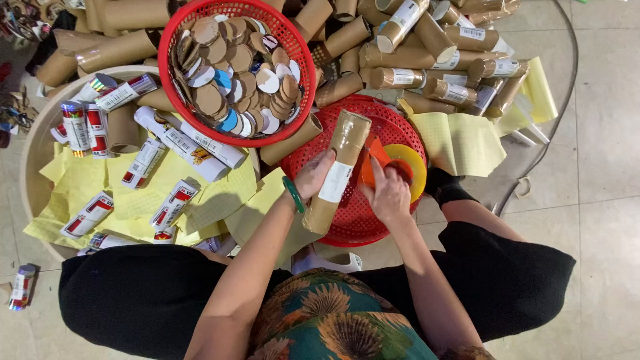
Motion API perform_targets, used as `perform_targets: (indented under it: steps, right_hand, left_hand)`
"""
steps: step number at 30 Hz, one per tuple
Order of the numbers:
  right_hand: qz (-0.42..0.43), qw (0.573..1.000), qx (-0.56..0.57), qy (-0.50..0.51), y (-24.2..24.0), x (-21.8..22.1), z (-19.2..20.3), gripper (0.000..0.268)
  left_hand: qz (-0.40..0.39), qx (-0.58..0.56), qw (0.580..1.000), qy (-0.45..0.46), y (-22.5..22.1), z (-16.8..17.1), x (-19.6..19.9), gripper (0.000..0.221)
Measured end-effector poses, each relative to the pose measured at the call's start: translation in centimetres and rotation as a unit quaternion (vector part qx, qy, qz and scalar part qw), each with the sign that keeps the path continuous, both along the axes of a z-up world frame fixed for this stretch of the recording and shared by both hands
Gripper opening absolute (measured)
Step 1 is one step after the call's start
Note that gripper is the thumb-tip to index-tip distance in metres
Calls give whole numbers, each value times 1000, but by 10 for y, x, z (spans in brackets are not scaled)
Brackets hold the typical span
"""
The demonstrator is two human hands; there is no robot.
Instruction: The recorder is seen sitting on the floor, assembling incense coils and cardboard tubes.
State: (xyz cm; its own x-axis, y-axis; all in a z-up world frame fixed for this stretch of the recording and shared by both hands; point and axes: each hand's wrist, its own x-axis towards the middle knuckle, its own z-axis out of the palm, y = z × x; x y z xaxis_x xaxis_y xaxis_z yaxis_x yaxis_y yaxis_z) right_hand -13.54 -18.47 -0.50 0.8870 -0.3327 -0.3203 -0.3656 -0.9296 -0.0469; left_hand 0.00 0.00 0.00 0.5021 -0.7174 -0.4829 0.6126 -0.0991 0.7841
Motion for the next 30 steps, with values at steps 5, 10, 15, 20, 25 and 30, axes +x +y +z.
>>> perform_targets:
  steps: [5,10,15,20,25,30]
  right_hand:
    - [-195,814,442,-323,16,46,35,76]
    - [-290,643,607,-366,41,89,72,91]
    - [-357,404,808,-238,13,90,70,63]
    - [-202,390,883,-165,-23,74,52,33]
    - [-182,614,755,-139,-47,65,29,18]
    - [-151,771,608,-117,-45,71,50,39]
  left_hand:
    - [-23,220,949,-226,-22,16,-29,52]
    - [-31,208,956,-204,-16,27,-31,59]
    - [-44,-202,935,287,-8,-1,-32,87]
    - [-88,-318,841,428,2,23,-42,89]
    - [-154,-66,964,205,-5,4,-36,91]
    - [-153,193,929,-276,-17,-4,-27,88]
